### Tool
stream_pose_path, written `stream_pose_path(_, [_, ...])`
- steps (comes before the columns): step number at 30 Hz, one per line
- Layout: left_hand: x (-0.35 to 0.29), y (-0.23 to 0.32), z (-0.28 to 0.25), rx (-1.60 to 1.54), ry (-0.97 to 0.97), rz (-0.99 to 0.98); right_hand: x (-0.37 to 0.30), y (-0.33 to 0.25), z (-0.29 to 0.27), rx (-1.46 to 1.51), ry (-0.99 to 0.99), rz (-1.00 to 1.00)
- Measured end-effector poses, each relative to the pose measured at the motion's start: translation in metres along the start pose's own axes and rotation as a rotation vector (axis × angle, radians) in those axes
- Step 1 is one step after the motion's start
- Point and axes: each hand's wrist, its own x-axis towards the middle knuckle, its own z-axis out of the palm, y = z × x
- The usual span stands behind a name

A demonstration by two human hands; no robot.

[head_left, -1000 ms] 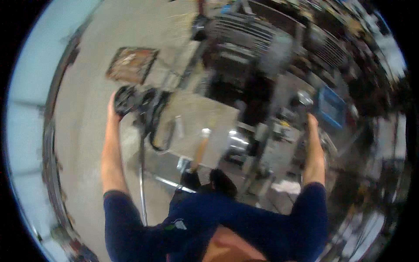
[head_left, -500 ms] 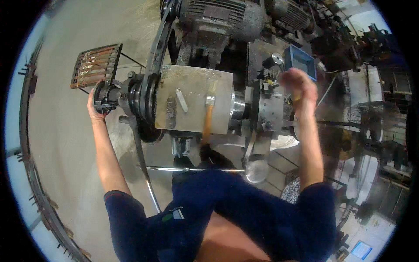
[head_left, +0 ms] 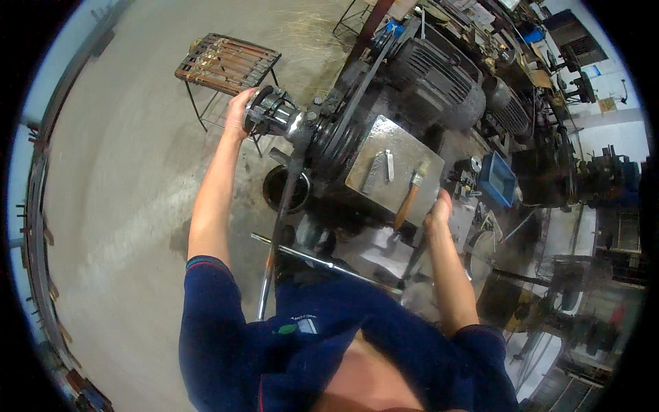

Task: The person assembles a metal component onto a lathe machine in a workshop. They use a wrench to tighten bolts and secure the part, then use a hammer to tap the assembly into place. The person continues to adjust and tighten the component using hand tools.

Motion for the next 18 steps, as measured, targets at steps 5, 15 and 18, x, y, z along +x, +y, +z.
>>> stream_pose_path(5, [0.005,-0.003,-0.010,0.017,0.010,0.012,-0.026,-0.020,0.025,-0.077,0.003,0.139])
stream_pose_path(15, [0.006,-0.001,-0.012,0.128,0.008,0.016,-0.009,-0.008,0.007,-0.088,-0.100,0.111])
stream_pose_path(18, [0.009,-0.005,-0.015,0.158,-0.014,0.005,-0.011,-0.006,0.003,-0.190,-0.142,-0.025])
